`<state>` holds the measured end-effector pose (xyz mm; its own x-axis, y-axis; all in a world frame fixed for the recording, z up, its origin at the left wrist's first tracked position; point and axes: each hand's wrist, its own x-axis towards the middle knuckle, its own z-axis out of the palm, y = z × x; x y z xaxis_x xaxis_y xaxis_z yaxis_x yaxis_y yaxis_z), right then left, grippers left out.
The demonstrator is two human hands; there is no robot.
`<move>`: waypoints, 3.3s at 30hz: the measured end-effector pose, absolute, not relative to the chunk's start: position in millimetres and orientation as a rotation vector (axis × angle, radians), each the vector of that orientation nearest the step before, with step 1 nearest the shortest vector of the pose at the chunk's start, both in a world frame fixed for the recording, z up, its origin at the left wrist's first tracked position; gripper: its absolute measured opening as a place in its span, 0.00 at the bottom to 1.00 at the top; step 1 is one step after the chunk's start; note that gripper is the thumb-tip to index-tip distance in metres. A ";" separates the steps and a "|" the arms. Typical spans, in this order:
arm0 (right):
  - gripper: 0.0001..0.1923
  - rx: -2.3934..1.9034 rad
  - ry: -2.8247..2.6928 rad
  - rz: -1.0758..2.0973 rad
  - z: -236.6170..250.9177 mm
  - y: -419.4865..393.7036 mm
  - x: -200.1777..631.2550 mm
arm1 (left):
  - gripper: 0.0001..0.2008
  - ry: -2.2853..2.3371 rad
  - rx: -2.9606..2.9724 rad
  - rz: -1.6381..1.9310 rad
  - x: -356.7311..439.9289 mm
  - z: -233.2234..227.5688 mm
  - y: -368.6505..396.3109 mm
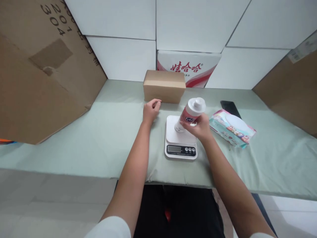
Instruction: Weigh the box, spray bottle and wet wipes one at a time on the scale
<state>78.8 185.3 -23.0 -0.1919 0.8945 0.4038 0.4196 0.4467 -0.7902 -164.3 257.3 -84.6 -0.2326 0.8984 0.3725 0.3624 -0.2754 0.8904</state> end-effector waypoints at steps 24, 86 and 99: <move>0.29 -1.051 -1.801 0.764 -44.3 177.8 79.3 | 0.10 1.539 1.572 1.480 -161.8 -78.6 250.6; 0.33 -1.053 -1.426 0.151 -85.2 122.7 111.9 | 0.22 1.358 1.843 1.807 -141.3 -88.9 92.9; 0.32 -1.071 -1.456 0.429 -37.5 201.9 109.0 | 0.27 1.400 1.673 1.732 -149.0 -69.1 177.6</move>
<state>109.0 201.9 -37.5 0.1437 0.8012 0.5809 0.3586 0.5049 -0.7852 -149.0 177.6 -69.1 -0.2385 0.8016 0.5483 0.3677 -0.4480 0.8149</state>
